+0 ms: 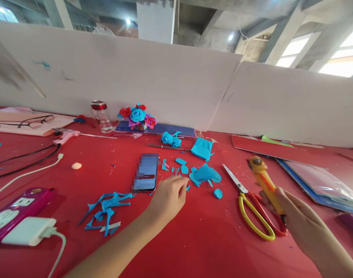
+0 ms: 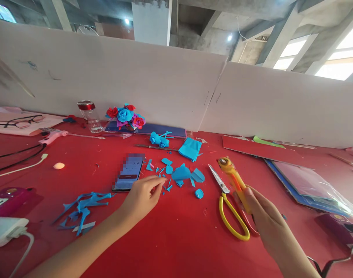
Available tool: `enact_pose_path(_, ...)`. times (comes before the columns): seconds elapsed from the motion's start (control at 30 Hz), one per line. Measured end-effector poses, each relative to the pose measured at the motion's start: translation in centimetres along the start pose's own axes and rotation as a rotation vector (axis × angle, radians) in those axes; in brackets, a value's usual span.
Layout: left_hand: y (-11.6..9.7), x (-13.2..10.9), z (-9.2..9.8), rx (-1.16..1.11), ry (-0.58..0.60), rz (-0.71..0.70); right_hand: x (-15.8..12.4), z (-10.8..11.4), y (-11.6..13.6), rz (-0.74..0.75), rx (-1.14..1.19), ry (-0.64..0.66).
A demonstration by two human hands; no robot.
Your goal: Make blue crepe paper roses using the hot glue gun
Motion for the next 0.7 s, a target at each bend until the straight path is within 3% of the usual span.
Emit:
enact_pose_path(0.1,-0.2,0.1,0.1,0.096,0.026,0.0,-0.7,-1.1,1.0,-0.024,0.132,0.096)
enact_pose_path(0.2,-0.2,0.0,0.1,0.175,0.028,-0.023,-1.6,-1.8,1.8,-0.01,0.225,0.067)
enact_pose_path(0.5,-0.3,-0.1,0.1,0.212,-0.003,-0.049,-3.5,-4.1,2.0,0.108,0.159,0.229)
enact_pose_path(0.6,-0.4,-0.1,0.2,0.191,-0.009,-0.052,-3.6,-5.0,1.8,0.076,0.181,0.294)
enact_pose_path(0.7,-0.6,-0.1,0.2,0.179,0.002,-0.056,-3.6,-5.5,1.3,-0.029,0.173,0.278)
Point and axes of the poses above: each hand's wrist, its own x-axis towards the middle knuckle, its own z-axis out of the back of the hand, y = z × x, the point moved 4 cm from there along x, towards the middle knuckle, and after that the axes turned 4 degrees about y, right-handed, at the moved point
